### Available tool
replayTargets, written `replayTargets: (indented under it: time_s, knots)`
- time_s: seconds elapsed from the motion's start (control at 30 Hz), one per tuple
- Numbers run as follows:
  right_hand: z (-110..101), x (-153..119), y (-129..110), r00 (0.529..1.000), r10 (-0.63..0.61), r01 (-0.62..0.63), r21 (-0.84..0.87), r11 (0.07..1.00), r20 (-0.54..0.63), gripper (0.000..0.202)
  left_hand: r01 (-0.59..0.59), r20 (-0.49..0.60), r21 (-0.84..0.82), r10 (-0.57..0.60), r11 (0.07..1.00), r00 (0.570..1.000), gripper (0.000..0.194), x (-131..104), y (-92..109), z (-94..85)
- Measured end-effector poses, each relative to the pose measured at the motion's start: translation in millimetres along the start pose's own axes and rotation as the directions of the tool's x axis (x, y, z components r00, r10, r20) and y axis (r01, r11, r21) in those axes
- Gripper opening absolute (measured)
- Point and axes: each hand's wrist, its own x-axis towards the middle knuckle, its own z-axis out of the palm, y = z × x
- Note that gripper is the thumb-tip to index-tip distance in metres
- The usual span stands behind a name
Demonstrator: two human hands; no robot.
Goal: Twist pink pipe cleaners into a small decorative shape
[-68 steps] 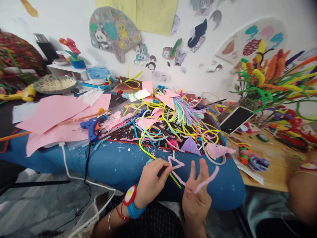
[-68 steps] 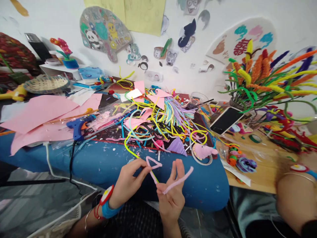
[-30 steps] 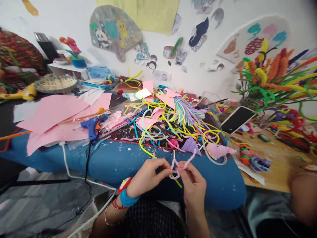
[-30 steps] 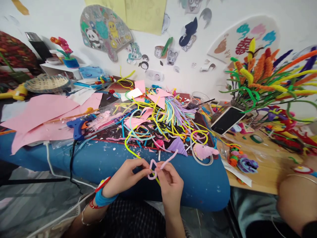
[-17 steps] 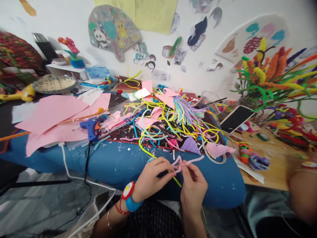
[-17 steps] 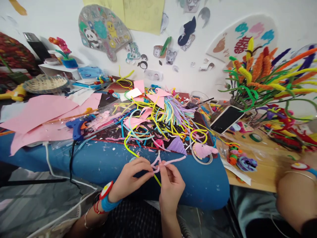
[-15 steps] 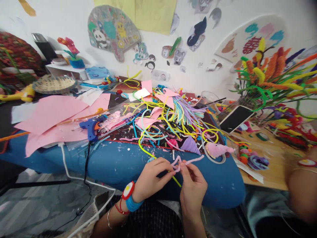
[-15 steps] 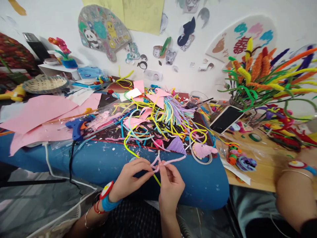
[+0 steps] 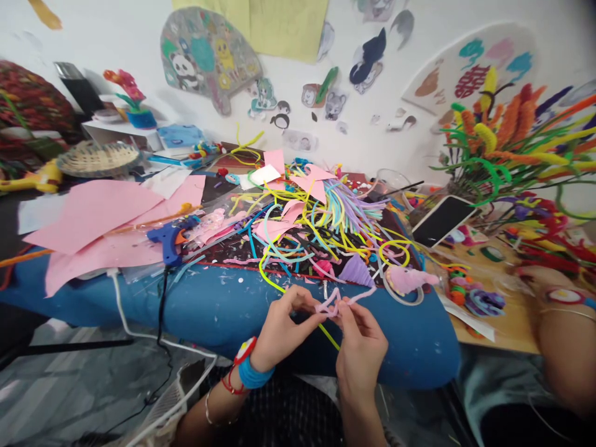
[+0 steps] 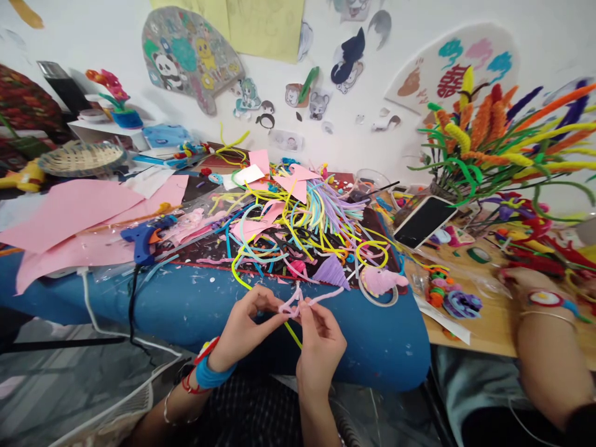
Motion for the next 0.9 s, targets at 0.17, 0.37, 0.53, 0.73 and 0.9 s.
replayTargets:
  time_s: [0.17,0.37,0.53,0.73,0.9]
  knots:
    - [-0.9,-2.3,-1.0,0.998,-0.059,0.060,-0.046,0.997,0.015,0.020,-0.007,0.063,-0.078,0.012,0.997,0.998,0.023,1.7,3.4,-2.6]
    - [-2.3,-4.0,-2.9,0.991,-0.127,0.131,-0.078,0.988,0.052,0.017,0.047,0.105,-0.038,-0.043,0.998,0.994,0.016,7.2,2.8,-7.3]
    - [-3.9,-2.2,-6.7,0.980,-0.159,0.170,-0.087,0.982,0.122,0.013,0.138,0.210,-0.153,-0.104,0.978,0.972,0.015,9.6,3.4,-11.2]
    - [-9.1,0.6,-10.6,0.953,-0.201,0.236,-0.136,0.962,0.228,0.011,0.200,0.320,-0.103,-0.158,0.974,0.934,0.023,8.2,7.0,-13.3]
    - [-16.4,6.6,-15.8,0.923,-0.187,0.264,-0.201,0.943,0.336,0.007,0.102,0.322,0.005,-0.098,0.995,0.942,0.024,9.0,11.4,-15.4]
